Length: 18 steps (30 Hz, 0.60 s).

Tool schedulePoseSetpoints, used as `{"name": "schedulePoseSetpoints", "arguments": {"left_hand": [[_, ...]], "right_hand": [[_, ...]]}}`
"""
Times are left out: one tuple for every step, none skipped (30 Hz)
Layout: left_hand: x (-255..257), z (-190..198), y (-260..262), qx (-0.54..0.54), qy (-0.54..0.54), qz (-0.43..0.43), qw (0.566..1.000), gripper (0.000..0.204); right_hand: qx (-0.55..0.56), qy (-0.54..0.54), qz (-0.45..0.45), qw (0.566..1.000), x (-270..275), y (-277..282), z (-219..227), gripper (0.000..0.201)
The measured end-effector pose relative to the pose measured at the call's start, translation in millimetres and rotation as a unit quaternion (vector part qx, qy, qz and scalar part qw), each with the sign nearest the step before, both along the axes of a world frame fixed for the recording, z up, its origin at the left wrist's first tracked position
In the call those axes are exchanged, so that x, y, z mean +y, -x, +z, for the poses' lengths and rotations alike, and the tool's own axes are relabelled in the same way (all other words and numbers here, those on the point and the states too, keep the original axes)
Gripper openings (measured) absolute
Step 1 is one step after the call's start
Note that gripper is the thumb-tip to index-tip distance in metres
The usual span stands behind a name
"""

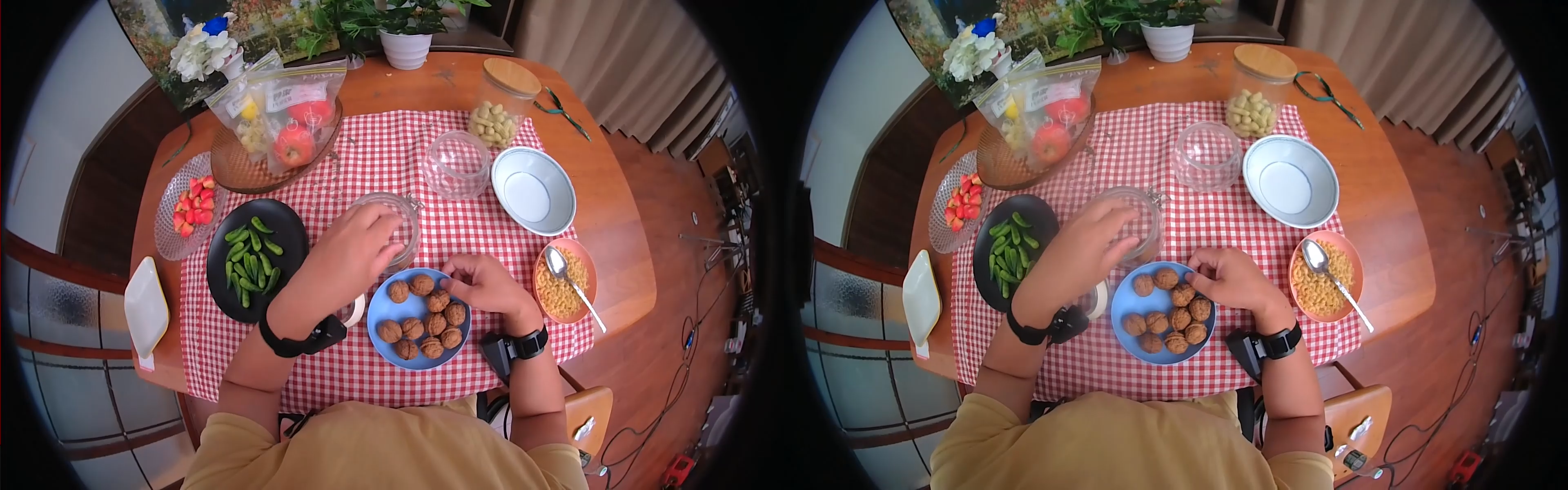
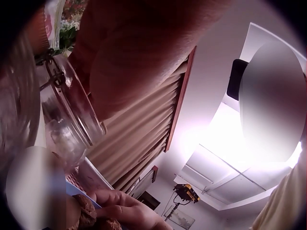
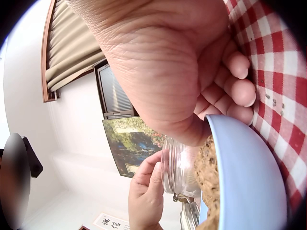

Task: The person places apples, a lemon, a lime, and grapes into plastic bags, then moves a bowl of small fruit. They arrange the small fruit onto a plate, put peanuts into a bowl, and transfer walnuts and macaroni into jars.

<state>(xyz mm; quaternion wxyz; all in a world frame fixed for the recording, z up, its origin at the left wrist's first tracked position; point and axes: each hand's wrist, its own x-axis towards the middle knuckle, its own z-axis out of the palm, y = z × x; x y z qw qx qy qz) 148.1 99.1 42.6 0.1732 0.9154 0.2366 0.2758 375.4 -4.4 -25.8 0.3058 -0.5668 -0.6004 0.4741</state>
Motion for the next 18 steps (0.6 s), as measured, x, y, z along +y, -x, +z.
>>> {"name": "schedulePoseSetpoints", "arguments": {"left_hand": [[-7, 8, 1, 0.001, 0.001, 0.001, 1.0, 0.024], [-16, 18, 2, 0.026, 0.035, -0.016, 0.999, 0.024], [-25, 23, 3, 0.051, 0.069, -0.033, 0.996, 0.025], [-31, 22, 3, 0.051, 0.069, -0.033, 0.996, 0.025], [-37, 22, 3, 0.102, 0.114, -0.059, 0.986, 0.027], [-43, 20, 3, 0.152, 0.157, -0.085, 0.972, 0.028], [-45, 7, 3, 0.186, 0.167, -0.086, 0.965, 0.037], [-48, -3, 3, 0.184, 0.168, -0.084, 0.965, 0.037], [-50, -10, 2, 0.205, 0.147, -0.077, 0.965, 0.041], [-52, -15, 1, 0.226, 0.126, -0.069, 0.964, 0.046], [-53, -19, 0, 0.224, 0.127, -0.066, 0.964, 0.046], [-55, -20, -2, 0.23, 0.132, -0.072, 0.961, 0.048], [-55, -21, -3, 0.236, 0.138, -0.078, 0.959, 0.051], [-56, -23, -4, 0.235, 0.138, -0.075, 0.959, 0.051], [-55, -27, -5, 0.234, 0.148, -0.072, 0.958, 0.051], [-55, -30, -6, 0.233, 0.157, -0.071, 0.957, 0.051], [-56, -32, -7, 0.233, 0.158, -0.068, 0.957, 0.051], [-56, -34, -7, 0.226, 0.158, -0.069, 0.959, 0.051]], "right_hand": [[-0.007, 0.001, -0.003, 1.0, 0, 1, 0, 0.011], [-0.006, 0.001, -0.002, 1.0, 1, 1, 0, 0.011], [-0.005, 0.0, -0.002, 1.0, 0, 1, 0, 0.012], [-0.005, -0.001, -0.001, 1.0, 0, 0, 0, 0.012], [-0.005, -0.001, 0.0, 1.0, 0, 0, 0, 0.012], [-0.005, -0.003, 0.0, 1.0, 1, 0, 0, 0.012], [-0.004, -0.005, 0.0, 1.0, 0, 0, -1, 0.012], [-0.005, -0.005, 0.003, 1.0, 0, 1, -1, 0.012], [-0.008, -0.008, -0.001, 1.0, 0, 1, -3, 0.012], [-0.012, -0.012, -0.004, 1.0, 1, 1, -3, 0.013], [-0.013, -0.012, -0.001, 1.0, 1, 1, -4, 0.013], [-0.015, -0.01, -0.003, 1.0, 0, 1, -4, 0.012], [-0.018, -0.007, -0.006, 1.0, 0, 2, -4, 0.012], [-0.019, -0.007, -0.003, 1.0, 1, 2, -1, 0.012], [-0.018, -0.004, -0.003, 1.0, 1, 2, 2, 0.012], [-0.018, 0.0, -0.004, 1.0, 1, 3, 3, 0.012], [-0.018, -0.001, 0.0, 1.0, 1, 3, 3, 0.012], [-0.014, -0.001, -0.002, 1.0, 1, 3, 2, 0.012]]}}
